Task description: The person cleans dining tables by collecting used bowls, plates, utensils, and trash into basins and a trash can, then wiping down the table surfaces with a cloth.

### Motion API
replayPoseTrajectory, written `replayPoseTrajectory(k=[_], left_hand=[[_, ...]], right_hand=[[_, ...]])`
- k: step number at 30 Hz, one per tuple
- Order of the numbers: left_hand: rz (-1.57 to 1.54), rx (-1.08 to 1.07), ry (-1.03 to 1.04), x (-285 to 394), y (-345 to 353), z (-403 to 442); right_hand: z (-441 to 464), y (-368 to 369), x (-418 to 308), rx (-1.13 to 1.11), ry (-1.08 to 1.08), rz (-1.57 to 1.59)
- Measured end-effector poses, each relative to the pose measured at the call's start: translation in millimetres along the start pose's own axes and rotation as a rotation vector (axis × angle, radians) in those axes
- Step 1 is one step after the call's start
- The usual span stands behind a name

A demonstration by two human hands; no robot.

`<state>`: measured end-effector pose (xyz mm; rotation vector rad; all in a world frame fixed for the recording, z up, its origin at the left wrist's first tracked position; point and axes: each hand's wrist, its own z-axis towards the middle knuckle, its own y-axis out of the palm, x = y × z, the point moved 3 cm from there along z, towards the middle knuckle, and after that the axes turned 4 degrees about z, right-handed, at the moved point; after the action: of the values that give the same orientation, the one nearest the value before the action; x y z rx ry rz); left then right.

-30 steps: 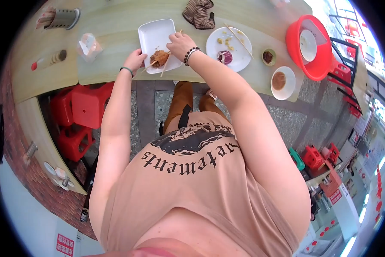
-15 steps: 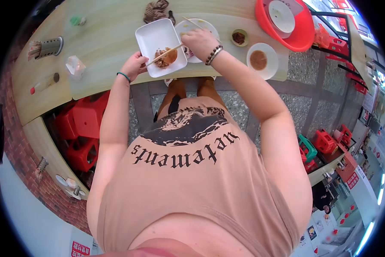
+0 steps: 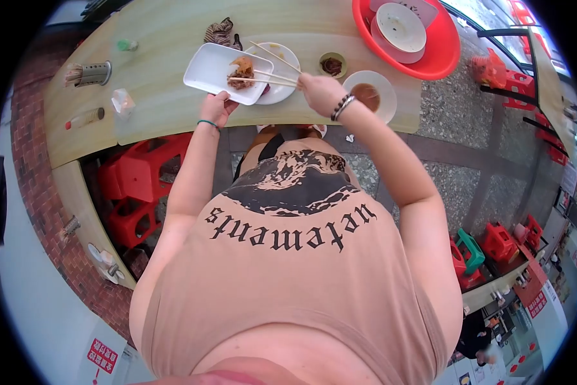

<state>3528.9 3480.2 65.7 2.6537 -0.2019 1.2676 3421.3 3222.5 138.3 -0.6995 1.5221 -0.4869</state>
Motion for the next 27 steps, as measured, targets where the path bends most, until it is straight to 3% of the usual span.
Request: replayPoseTrajectory(k=[5,12,15,22,27], left_hand=[[0.062,0.124,-0.009,8.6,6.0,5.0],[0.200,0.115,-0.066,29.8,9.7,-0.9],[0.215,0.019,-0.093,26.2,-1.8,5.1],[0.315,-0.073,-0.150,54.4,-48.5,-16.9],[0.267,-0.058,-0.216,41.4,-88.7,-9.4]], right_hand=[[-2.9,34.3,-15.0,-0.206,0.239,-0.020],[-0.5,52.4,-10.4,-0.154,0.277,-0.199],[-6.3,55.2,-4.2,-0.134,0.330,-0.244],[-13.7,41.9,5.9,0.020,0.466,-0.219],[50.5,60.2,39.0,0.202,0.434,-0.319]])
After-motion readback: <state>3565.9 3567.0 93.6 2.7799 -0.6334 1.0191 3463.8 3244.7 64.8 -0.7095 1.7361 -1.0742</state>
